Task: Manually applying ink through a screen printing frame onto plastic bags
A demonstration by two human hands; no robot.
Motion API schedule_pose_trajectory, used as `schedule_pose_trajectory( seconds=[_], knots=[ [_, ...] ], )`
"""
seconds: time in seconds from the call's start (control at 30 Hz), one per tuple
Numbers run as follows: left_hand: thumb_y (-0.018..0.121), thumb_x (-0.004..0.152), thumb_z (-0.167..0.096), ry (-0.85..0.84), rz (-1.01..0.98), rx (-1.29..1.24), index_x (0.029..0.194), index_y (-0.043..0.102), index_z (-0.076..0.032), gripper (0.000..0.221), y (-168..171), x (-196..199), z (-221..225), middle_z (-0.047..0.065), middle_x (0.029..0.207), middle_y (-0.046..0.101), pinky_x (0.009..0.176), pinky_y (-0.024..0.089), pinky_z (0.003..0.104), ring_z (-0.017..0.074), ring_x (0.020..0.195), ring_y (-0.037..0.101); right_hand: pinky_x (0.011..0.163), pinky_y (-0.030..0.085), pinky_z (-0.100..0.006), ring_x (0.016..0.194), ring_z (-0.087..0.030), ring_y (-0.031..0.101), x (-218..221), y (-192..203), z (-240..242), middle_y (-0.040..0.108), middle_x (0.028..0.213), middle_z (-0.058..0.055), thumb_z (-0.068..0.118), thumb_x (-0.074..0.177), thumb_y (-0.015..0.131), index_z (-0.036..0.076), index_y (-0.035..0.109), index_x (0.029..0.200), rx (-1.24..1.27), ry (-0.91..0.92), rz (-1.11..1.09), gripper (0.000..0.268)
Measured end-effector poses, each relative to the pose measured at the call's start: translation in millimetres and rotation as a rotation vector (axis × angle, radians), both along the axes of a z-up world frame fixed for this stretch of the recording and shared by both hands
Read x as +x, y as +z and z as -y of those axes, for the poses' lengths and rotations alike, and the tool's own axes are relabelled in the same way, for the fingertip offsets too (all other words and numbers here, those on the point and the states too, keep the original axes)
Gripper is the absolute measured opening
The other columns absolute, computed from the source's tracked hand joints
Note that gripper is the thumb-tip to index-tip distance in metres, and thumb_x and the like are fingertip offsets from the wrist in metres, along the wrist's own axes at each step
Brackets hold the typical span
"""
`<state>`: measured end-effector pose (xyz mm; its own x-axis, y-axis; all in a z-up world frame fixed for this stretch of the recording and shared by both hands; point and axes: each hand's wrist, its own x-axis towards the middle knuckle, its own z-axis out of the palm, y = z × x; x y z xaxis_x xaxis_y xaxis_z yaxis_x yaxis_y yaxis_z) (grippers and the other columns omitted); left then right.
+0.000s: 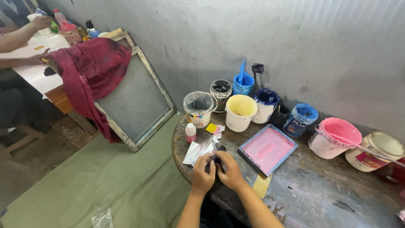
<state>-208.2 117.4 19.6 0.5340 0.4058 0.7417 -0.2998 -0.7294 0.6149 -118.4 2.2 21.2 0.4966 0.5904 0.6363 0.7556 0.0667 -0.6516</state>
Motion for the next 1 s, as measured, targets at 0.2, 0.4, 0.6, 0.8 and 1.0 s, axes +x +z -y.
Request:
schedule_pose_trajectory(
  seconds=[0.2,0.4,0.6,0.8,1.0],
  knots=[
    [0.045,0.098,-0.008,-0.151,-0.142,-0.265,0.126,0.057,-0.007,0.031,13.3,-2.1,8.8,0.012,0.121,0.057,0.093,0.059,0.036,0.0248,0.109,0.062,0.075,0.053,-0.030,0.091,-0.021,0.067,6.6,-13.7,-9.2,0.073,0.112,-0.007,0.007,0.091,0.067,0.010,0.068,0.123,-0.018,-0.082,-0.123,0.032],
    [0.060,0.093,-0.003,0.032,-0.150,-0.023,0.117,0.072,-0.011,0.027,-3.3,8.3,-15.4,0.013,0.123,0.062,0.105,0.049,0.041,0.0302,0.120,0.061,0.072,0.050,-0.029,0.081,-0.020,0.064,17.4,-11.0,-4.5,0.070,0.087,-0.006,-0.009,0.087,0.058,0.008,0.070,0.091,0.119,-0.121,-0.073,0.021],
    [0.061,0.082,0.002,0.011,-0.051,0.119,0.116,0.065,-0.001,0.035,-17.9,16.2,-17.8,0.016,0.110,0.069,0.097,0.047,0.046,0.0368,0.103,0.063,0.079,0.049,-0.027,0.090,-0.015,0.061,5.2,-8.2,-6.3,0.067,0.106,-0.004,0.022,0.095,0.066,0.009,0.066,0.121,0.128,0.035,-0.278,0.029],
    [0.041,0.078,0.013,-0.279,-0.019,0.147,0.112,0.066,0.000,0.044,11.0,5.3,3.4,0.017,0.108,0.069,0.099,0.053,0.043,0.0373,0.117,0.065,0.085,0.047,-0.030,0.095,-0.015,0.056,11.5,-10.7,-4.7,0.058,0.101,-0.006,0.038,0.090,0.071,0.016,0.047,0.147,0.104,0.153,-0.596,0.066],
    [0.040,0.082,0.011,-0.310,0.008,-0.098,0.126,0.052,-0.005,0.048,13.8,2.0,9.9,0.018,0.122,0.058,0.099,0.056,0.042,0.0330,0.112,0.061,0.084,0.057,-0.031,0.094,-0.017,0.068,15.1,0.9,-1.1,0.071,0.106,-0.006,0.008,0.085,0.075,0.006,0.067,0.120,0.050,0.262,-0.665,0.036]
  ],
)
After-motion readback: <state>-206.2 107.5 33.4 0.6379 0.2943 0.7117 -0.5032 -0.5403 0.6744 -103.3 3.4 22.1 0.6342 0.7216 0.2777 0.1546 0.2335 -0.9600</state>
